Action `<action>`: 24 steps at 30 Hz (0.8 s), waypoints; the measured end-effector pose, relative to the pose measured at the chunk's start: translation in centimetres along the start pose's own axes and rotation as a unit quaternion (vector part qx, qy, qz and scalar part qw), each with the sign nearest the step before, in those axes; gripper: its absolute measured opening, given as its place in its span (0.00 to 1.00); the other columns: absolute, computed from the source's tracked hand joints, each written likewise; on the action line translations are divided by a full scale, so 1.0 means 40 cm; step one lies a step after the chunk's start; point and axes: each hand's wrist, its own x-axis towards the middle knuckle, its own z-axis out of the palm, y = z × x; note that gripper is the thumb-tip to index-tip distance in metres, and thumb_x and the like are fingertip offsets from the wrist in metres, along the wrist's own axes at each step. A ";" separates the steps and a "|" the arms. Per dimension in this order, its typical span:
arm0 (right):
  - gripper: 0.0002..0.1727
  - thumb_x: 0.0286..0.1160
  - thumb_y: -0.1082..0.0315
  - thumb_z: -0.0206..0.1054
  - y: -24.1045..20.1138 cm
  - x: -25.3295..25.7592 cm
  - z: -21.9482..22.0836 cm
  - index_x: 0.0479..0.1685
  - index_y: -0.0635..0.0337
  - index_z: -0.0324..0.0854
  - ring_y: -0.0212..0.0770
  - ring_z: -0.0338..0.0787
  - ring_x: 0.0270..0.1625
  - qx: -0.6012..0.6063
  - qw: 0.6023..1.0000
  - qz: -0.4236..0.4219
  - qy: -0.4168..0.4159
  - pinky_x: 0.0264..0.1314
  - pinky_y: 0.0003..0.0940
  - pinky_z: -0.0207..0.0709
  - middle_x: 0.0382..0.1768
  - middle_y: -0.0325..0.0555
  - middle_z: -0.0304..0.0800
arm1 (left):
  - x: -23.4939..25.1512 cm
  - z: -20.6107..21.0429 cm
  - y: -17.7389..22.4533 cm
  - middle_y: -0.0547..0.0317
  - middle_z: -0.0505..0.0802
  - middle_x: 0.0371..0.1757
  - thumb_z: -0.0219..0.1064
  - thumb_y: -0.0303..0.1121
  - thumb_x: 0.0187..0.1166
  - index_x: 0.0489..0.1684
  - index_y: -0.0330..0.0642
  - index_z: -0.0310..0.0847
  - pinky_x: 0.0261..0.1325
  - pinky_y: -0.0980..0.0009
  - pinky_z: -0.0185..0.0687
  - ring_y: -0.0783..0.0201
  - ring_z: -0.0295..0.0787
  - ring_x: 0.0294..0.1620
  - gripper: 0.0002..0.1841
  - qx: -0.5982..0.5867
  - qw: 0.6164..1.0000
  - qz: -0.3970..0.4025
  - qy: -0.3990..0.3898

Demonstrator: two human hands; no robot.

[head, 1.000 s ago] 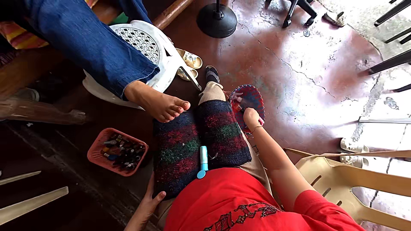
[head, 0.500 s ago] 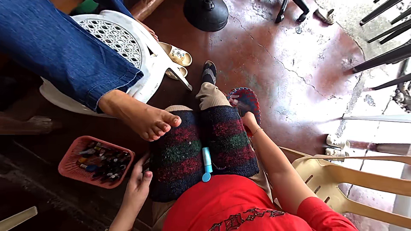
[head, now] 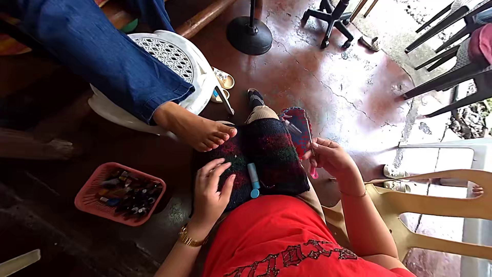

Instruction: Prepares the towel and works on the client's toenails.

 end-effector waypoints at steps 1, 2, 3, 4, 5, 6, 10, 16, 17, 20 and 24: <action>0.16 0.93 0.66 0.46 -0.003 -0.009 0.021 0.47 0.60 0.80 0.33 0.92 0.24 -0.010 1.000 -0.002 -0.025 0.29 0.23 0.83 0.36 0.52 0.97 | 0.017 0.015 0.022 0.46 0.90 0.63 0.64 0.40 0.85 0.58 0.41 0.88 0.73 0.58 0.78 0.54 0.84 0.68 0.15 -0.026 1.000 0.005 -0.006; 0.15 0.92 0.66 0.47 -0.006 -0.014 0.044 0.47 0.60 0.81 0.32 0.91 0.24 -0.031 0.999 -0.004 -0.041 0.28 0.22 0.82 0.36 0.52 0.97 | 0.035 0.031 0.045 0.48 0.92 0.59 0.64 0.38 0.85 0.55 0.40 0.90 0.68 0.61 0.83 0.58 0.87 0.63 0.14 -0.060 0.998 0.002 -0.016; 0.15 0.92 0.66 0.49 -0.006 -0.016 0.066 0.46 0.61 0.82 0.31 0.91 0.24 -0.052 0.997 -0.007 -0.056 0.28 0.21 0.82 0.36 0.51 0.98 | 0.052 0.047 0.067 0.50 0.93 0.56 0.64 0.37 0.85 0.53 0.38 0.90 0.61 0.64 0.86 0.61 0.89 0.58 0.14 -0.101 0.994 -0.011 -0.032; 0.15 0.91 0.67 0.50 -0.004 -0.017 0.084 0.46 0.61 0.82 0.30 0.90 0.23 -0.069 0.995 -0.011 -0.077 0.28 0.21 0.81 0.35 0.50 0.98 | 0.069 0.062 0.090 0.52 0.93 0.53 0.63 0.37 0.86 0.53 0.37 0.90 0.56 0.67 0.87 0.65 0.90 0.52 0.14 -0.150 0.987 -0.036 -0.052; 0.15 0.90 0.67 0.50 -0.001 -0.018 0.100 0.46 0.61 0.83 0.29 0.89 0.23 -0.079 0.992 -0.014 -0.100 0.27 0.20 0.80 0.34 0.49 0.97 | 0.086 0.073 0.113 0.55 0.93 0.51 0.63 0.36 0.86 0.54 0.36 0.89 0.52 0.69 0.88 0.67 0.90 0.49 0.14 -0.211 0.972 -0.077 -0.074; 0.15 0.90 0.67 0.51 0.003 -0.019 0.113 0.46 0.61 0.84 0.27 0.89 0.23 -0.086 0.988 -0.016 -0.127 0.27 0.20 0.80 0.34 0.47 0.97 | 0.104 0.081 0.136 0.58 0.94 0.49 0.62 0.35 0.86 0.55 0.37 0.88 0.49 0.71 0.89 0.69 0.91 0.46 0.13 -0.275 0.948 -0.129 -0.093; 0.14 0.91 0.68 0.51 0.019 -0.020 0.145 0.48 0.59 0.85 0.24 0.89 0.26 -0.112 0.970 -0.022 -0.217 0.28 0.18 0.79 0.35 0.40 0.97 | 0.159 0.083 0.207 0.60 0.92 0.37 0.63 0.30 0.86 0.55 0.39 0.89 0.37 0.78 0.80 0.71 0.83 0.32 0.11 -0.423 0.860 -0.273 -0.085; 0.12 0.91 0.69 0.54 0.040 -0.022 0.167 0.49 0.62 0.84 0.23 0.87 0.26 -0.174 0.957 -0.036 -0.231 0.28 0.18 0.78 0.33 0.38 0.96 | 0.168 0.072 0.219 0.59 0.92 0.34 0.69 0.26 0.80 0.44 0.39 0.91 0.34 0.81 0.76 0.74 0.80 0.28 0.05 -0.469 0.832 -0.293 -0.051; 0.12 0.91 0.69 0.55 0.042 -0.023 0.169 0.49 0.63 0.84 0.24 0.87 0.26 -0.193 0.955 -0.051 -0.220 0.29 0.18 0.79 0.32 0.38 0.95 | 0.167 0.073 0.216 0.59 0.92 0.33 0.70 0.25 0.79 0.42 0.38 0.91 0.33 0.81 0.77 0.74 0.81 0.28 0.04 -0.477 0.825 -0.299 -0.046; 0.10 0.88 0.70 0.59 0.048 -0.028 0.175 0.49 0.65 0.85 0.25 0.88 0.29 -0.231 0.954 -0.138 -0.135 0.33 0.21 0.83 0.30 0.35 0.93 | 0.166 0.071 0.208 0.57 0.93 0.37 0.67 0.24 0.81 0.45 0.37 0.91 0.39 0.79 0.81 0.72 0.84 0.31 0.06 -0.511 0.807 -0.293 -0.035; 0.06 0.80 0.74 0.65 0.066 -0.013 0.182 0.45 0.66 0.86 0.24 0.86 0.28 -0.255 0.924 -0.283 0.015 0.33 0.20 0.83 0.29 0.35 0.90 | 0.165 0.070 0.202 0.54 0.93 0.46 0.61 0.24 0.84 0.48 0.37 0.90 0.49 0.73 0.86 0.68 0.87 0.39 0.09 -0.537 0.809 -0.235 -0.033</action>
